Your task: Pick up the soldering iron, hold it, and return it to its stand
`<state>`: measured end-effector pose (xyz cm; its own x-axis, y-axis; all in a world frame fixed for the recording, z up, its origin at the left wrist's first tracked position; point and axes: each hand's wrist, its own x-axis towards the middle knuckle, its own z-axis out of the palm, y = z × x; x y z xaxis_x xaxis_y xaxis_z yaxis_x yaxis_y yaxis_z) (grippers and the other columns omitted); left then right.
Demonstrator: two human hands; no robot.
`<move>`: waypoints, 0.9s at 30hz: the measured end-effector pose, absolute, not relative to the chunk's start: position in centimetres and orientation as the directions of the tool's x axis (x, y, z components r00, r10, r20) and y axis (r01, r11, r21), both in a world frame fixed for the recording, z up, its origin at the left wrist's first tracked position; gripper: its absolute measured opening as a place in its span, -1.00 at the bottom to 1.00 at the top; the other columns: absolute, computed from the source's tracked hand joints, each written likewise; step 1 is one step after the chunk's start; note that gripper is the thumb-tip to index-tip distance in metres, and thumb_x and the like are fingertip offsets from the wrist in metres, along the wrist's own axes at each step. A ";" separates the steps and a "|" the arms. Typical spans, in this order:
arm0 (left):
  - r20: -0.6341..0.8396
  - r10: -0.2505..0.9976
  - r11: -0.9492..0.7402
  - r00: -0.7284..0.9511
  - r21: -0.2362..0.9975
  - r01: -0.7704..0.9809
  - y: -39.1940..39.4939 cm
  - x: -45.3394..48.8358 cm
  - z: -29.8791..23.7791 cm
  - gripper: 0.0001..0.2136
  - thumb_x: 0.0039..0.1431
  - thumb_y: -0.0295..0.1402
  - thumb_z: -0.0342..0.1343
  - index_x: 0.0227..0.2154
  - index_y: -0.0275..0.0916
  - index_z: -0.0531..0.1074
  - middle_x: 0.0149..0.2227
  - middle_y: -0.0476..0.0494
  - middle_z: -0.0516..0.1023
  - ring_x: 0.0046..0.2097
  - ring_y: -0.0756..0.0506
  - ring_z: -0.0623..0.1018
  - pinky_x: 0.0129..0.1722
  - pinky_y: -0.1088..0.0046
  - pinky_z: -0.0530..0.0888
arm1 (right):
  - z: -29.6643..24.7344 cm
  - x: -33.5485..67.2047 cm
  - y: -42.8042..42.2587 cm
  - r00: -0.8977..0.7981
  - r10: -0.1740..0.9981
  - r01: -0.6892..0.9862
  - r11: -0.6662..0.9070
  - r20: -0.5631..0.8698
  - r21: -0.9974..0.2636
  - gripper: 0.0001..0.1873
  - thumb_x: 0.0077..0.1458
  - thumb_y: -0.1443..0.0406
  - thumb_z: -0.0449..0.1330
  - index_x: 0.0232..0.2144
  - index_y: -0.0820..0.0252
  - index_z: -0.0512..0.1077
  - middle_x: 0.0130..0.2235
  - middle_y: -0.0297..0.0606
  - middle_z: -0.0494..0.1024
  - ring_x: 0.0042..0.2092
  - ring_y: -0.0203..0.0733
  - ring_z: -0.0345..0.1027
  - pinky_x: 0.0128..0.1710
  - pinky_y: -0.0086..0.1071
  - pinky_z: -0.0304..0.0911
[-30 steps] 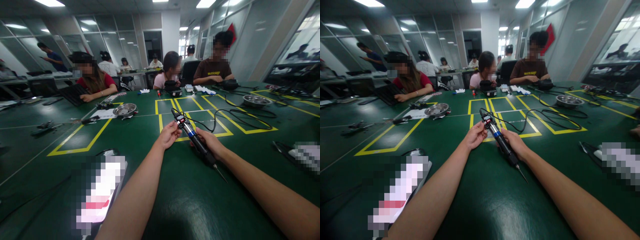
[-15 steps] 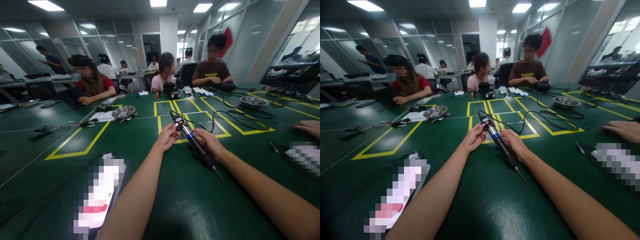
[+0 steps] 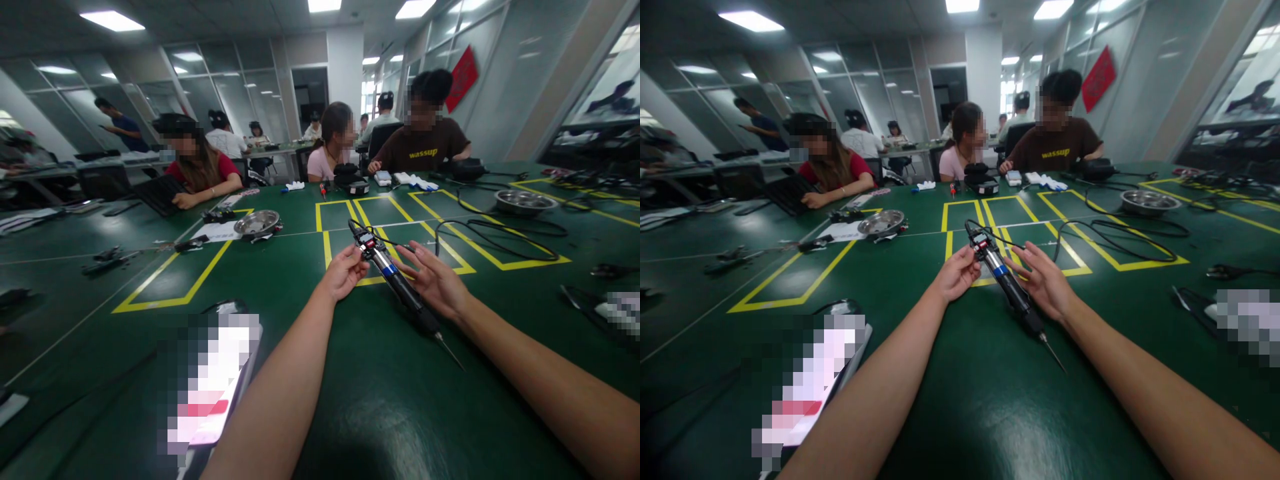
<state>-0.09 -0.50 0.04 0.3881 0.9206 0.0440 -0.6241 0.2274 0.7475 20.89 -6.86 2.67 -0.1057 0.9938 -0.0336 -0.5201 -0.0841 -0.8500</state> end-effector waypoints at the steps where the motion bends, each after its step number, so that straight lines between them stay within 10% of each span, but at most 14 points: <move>1: 0.046 0.920 0.227 0.390 0.747 -0.624 -0.5 -0.1 0.1 -0.74 0.12 -0.42 0.26 -0.13 -0.28 0.40 -0.40 -0.02 0.50 -0.49 0.09 0.52 -0.47 0.61 0.42 | 2.8 20.8 -6.9 -0.119 0.992 -0.518 -0.098 -0.042 -0.850 -0.57 0.08 0.17 0.29 0.01 -0.09 0.37 0.23 -0.31 0.34 0.12 -0.06 0.38 -0.01 -0.15 0.41; 16: 0.068 0.905 0.231 0.419 0.750 -0.619 -0.9 -0.1 0.5 -0.81 0.17 -0.42 0.19 -0.16 -0.29 0.40 -0.37 -0.07 0.53 -0.43 0.03 0.57 -0.43 0.58 0.46 | 3.4 20.0 -7.7 -0.516 0.830 -0.165 -0.339 -0.212 -0.926 -0.65 0.24 0.12 0.13 -0.06 0.27 0.34 -0.16 0.02 0.60 -0.30 -0.11 0.56 -0.34 -0.28 0.48; 23: 0.017 0.911 0.203 0.412 0.850 -0.485 -1.0 0.4 1.0 -0.66 0.19 -0.30 0.17 0.00 -0.25 0.33 -0.10 -0.26 0.55 -0.37 -0.08 0.62 -0.39 0.45 0.51 | 3.0 20.3 -6.6 -0.400 0.897 -0.041 -0.223 -0.189 -0.974 -0.69 0.11 0.16 0.28 -0.19 0.21 0.35 -0.38 -0.26 0.54 -0.54 -0.34 0.37 -0.56 -0.45 0.38; 27: -0.042 0.951 0.170 0.307 0.899 -0.404 -0.7 0.8 0.6 -0.49 0.17 -0.31 0.19 0.14 -0.26 0.19 0.09 -0.45 0.44 -0.37 -0.09 0.63 -0.36 0.39 0.53 | 3.5 22.6 -4.1 -0.152 0.957 0.356 -0.180 -0.247 -0.917 -0.68 0.10 0.13 0.27 -0.21 0.22 0.36 -0.40 -0.23 0.52 -0.53 -0.31 0.37 -0.55 -0.44 0.35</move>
<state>0.76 -0.72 0.55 0.3074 0.9507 -0.0420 -0.4042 0.1704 0.8987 22.56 -4.07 3.54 -0.1519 0.9571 -0.2468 0.3559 -0.1800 -0.9170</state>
